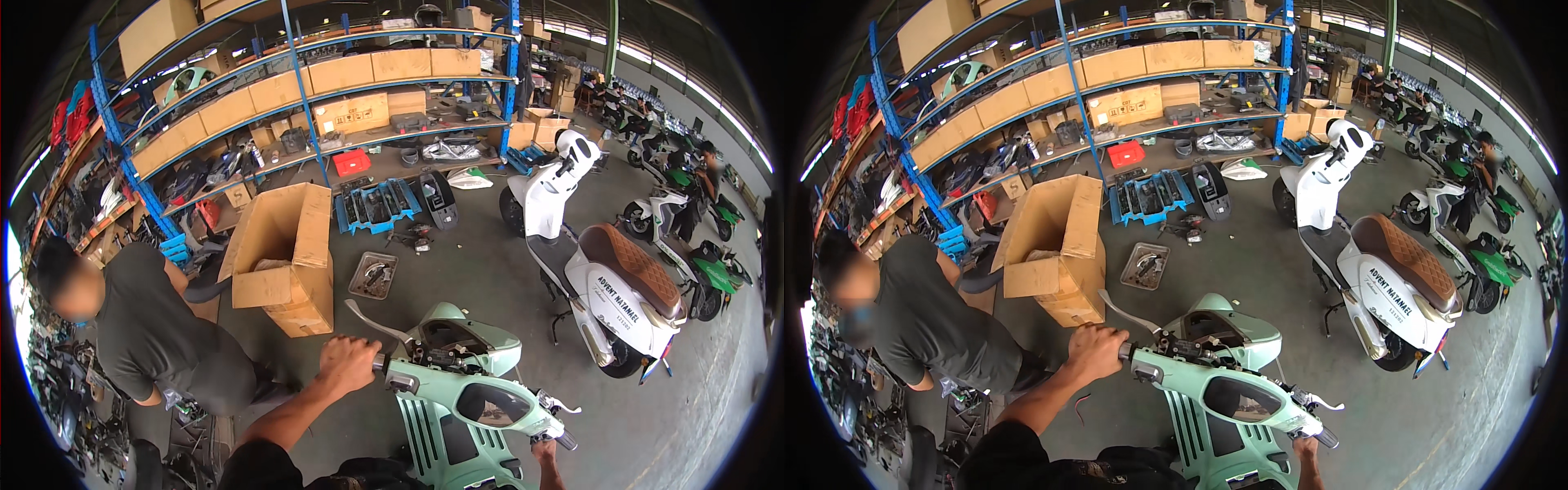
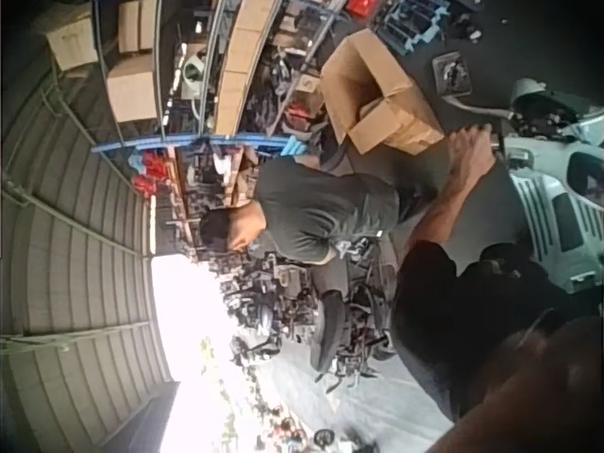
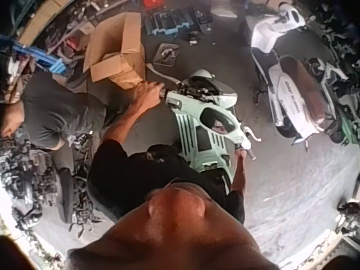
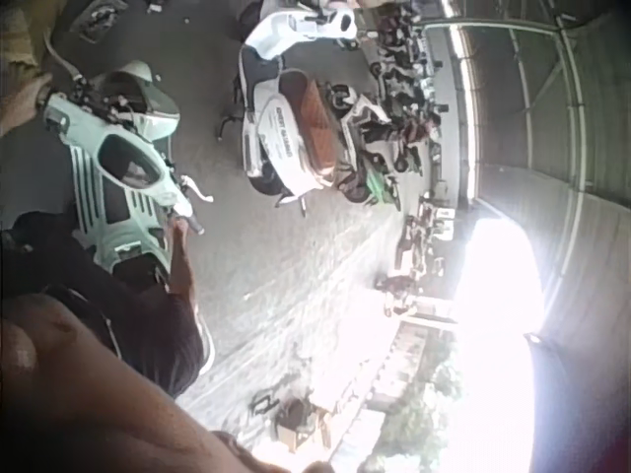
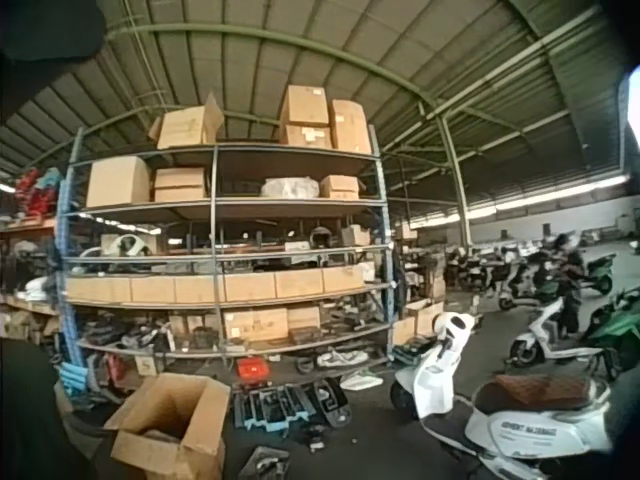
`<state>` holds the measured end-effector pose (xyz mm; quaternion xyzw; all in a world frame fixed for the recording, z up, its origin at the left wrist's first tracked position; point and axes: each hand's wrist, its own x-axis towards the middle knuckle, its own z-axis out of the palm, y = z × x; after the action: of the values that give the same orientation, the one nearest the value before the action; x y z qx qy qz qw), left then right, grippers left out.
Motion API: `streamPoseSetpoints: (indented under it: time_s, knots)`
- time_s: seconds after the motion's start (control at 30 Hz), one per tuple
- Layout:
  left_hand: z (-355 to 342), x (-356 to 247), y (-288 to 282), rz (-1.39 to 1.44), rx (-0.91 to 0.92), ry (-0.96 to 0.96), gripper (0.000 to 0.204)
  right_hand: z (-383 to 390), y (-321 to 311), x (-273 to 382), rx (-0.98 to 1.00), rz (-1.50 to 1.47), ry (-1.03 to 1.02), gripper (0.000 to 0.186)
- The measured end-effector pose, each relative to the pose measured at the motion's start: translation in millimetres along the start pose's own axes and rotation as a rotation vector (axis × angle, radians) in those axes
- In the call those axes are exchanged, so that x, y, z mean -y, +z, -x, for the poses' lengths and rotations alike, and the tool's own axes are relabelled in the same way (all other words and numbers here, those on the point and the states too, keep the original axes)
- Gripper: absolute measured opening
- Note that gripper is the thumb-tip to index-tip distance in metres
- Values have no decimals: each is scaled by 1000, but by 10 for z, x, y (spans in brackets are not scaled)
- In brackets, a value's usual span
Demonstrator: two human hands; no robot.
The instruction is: The person disassembles parts of a light green scooter by hand and with a screwdriver. They remove screws from the front panel, place them into a metal tray, lift and detach the front body panel, and then proceed to remove additional screws from the floorboard and steering column areas.
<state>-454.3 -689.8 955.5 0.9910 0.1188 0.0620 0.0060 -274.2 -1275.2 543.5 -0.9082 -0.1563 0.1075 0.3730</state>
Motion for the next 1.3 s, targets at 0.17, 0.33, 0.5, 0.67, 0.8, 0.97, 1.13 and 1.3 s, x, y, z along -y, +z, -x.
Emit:
streamPoseSetpoints:
  time_s: [0.17, 0.33, 0.5, 0.67, 0.8, 0.97, 1.13, 1.3]
  knots:
    - [165, 246, 160, -46, 1, 2, 25, 688, 352, 1461, -106, 64, 242, 25]
    - [-84, 162, 119, -17, -192, 155, 12, 1674, 945, 1613, -291, -186, 516, 29]
    - [-68, 364, 488, -143, -544, 319, 25, 2550, 2091, 2228, -277, -394, 686, 32]
    - [585, 202, 789, -10, -699, 270, 38, 3517, 2862, 3208, -310, -457, 830, 32]
    - [1810, 230, 2718, 803, -13, 218, 22, 4094, 3567, 3446, -306, -424, 889, 34]
    - [1959, -73, 5058, 854, 486, 147, 17, 4109, 4003, 3215, -188, -513, 1141, 35]
    - [1072, -535, 6343, 570, 234, -20, 33, 3679, 4105, 2819, -202, -551, 967, 40]
    - [962, -621, 6667, 617, 197, -26, 17, 3332, 4151, 2324, -270, -443, 784, 43]
